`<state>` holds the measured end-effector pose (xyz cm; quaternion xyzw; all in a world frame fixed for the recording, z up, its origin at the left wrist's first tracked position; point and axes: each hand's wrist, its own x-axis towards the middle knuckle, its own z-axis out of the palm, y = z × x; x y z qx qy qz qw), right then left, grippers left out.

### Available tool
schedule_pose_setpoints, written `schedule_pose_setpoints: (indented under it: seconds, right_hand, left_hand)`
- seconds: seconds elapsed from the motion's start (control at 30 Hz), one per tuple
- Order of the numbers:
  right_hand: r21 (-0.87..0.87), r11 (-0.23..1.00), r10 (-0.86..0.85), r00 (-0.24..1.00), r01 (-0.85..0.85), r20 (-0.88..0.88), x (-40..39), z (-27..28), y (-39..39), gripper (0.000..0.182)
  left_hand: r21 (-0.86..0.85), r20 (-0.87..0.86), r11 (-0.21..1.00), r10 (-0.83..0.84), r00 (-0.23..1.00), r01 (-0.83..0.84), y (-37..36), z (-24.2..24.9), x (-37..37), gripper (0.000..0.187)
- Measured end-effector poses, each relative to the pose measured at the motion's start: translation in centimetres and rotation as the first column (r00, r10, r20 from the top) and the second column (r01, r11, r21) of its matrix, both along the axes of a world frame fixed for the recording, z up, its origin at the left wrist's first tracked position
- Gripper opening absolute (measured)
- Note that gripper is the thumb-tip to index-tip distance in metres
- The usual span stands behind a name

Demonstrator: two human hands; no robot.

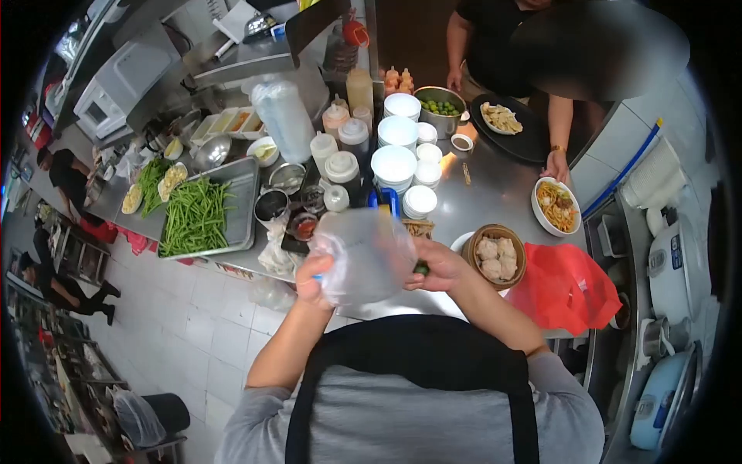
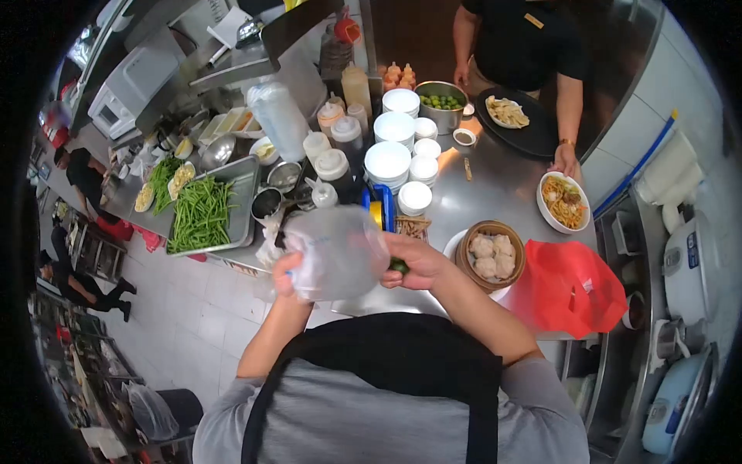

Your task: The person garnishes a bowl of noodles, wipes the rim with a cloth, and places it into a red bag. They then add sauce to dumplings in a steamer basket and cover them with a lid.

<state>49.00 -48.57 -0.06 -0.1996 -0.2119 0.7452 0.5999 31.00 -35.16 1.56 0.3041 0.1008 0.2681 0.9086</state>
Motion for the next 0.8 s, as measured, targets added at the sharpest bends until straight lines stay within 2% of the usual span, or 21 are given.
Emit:
schedule_pose_setpoints:
  seconds: [0.07, 0.1, 0.2, 0.23, 0.33, 0.37, 0.47, 0.5, 0.57, 0.63, 0.67, 0.7, 0.77, 0.8]
  right_hand:
    - [-0.093, 0.981, -0.116, 0.906, 0.168, 0.407, -0.5, -0.9, -1.1, 0.027]
    - [-0.097, 0.962, -0.151, 0.792, 0.255, 0.592, -0.6, -1.1, -1.3, 0.023]
    - [-0.096, 0.974, -0.094, 0.749, 0.206, 0.656, -1.8, -0.4, -2.7, 0.01]
    - [-0.108, 0.988, -0.017, 0.783, 0.107, 0.622, -2.2, -0.6, -2.8, 0.013]
    - [-0.3, 0.949, 0.189, 0.932, -0.092, 0.31, -2.1, -3.7, -3.0, 0.016]
    - [-0.302, 0.926, 0.278, 0.951, -0.227, 0.135, -1.1, -7.2, -3.0, 0.019]
    - [-0.45, 0.893, 0.073, 0.992, -0.02, 0.1, -3.3, -6.7, -4.2, 0.017]
    - [-0.409, 0.912, 0.082, 0.988, -0.021, 0.13, -3.0, -8.4, -4.4, 0.015]
    - [-0.501, 0.866, 0.02, 0.999, 0.006, 0.047, -3.2, -8.6, -4.7, 0.013]
    - [-0.542, 0.84, -0.074, 0.996, 0.036, -0.048, -2.8, -10.5, -5.1, 0.012]
    - [-0.552, 0.832, -0.084, 0.996, 0.061, -0.015, -2.5, -10.8, -5.6, 0.011]
    - [-0.561, 0.823, -0.094, 0.995, 0.087, 0.017, -2.2, -11.0, -6.1, 0.011]
    - [-0.629, 0.759, -0.161, 0.985, 0.168, 0.069, -2.3, -9.8, -6.8, 0.009]
    - [-0.619, 0.765, -0.14, 0.984, 0.178, 0.11, -1.9, -10.2, -7.2, 0.009]
  left_hand:
    - [0.189, -0.206, 0.982, 0.019, 0.978, 0.021, -0.8, -3.9, -0.9, 0.028]
    - [0.559, -0.42, 0.827, 0.223, 0.88, 0.058, -1.2, -4.7, -1.9, 0.025]
    - [0.77, -0.391, 0.633, 0.364, 0.845, 0.084, -4.1, -6.4, -2.6, 0.022]
    - [0.796, -0.399, 0.593, 0.363, 0.842, 0.122, -5.0, -6.7, -2.5, 0.025]
    - [0.984, -0.147, 0.176, 0.662, 0.735, 0.038, -7.6, -6.0, -1.4, 0.041]
    - [0.995, -0.071, 0.096, 0.747, 0.661, -0.002, -8.5, -5.7, -1.4, 0.05]
    - [0.984, 0.006, -0.15, 0.576, 0.817, 0.098, -9.8, -5.6, -1.7, 0.049]
    - [0.991, -0.129, 0.046, 0.547, 0.827, 0.125, -10.5, -6.0, -1.5, 0.045]
    - [0.887, -0.369, 0.421, 0.402, 0.838, 0.188, -11.8, -8.0, -0.3, 0.039]
    - [0.879, -0.39, 0.452, 0.498, 0.775, 0.152, -11.8, -12.5, 0.9, 0.033]
    - [0.876, -0.4, 0.463, 0.54, 0.741, 0.135, -12.0, -12.8, 1.5, 0.03]
    - [0.743, -0.529, 0.659, 0.468, 0.708, 0.12, -12.4, -13.0, 1.9, 0.02]
    - [0.724, -0.575, 0.667, 0.442, 0.689, 0.176, -12.2, -14.1, 2.5, 0.019]
    - [0.712, -0.599, 0.672, 0.43, 0.675, 0.203, -12.3, -14.7, 2.7, 0.019]
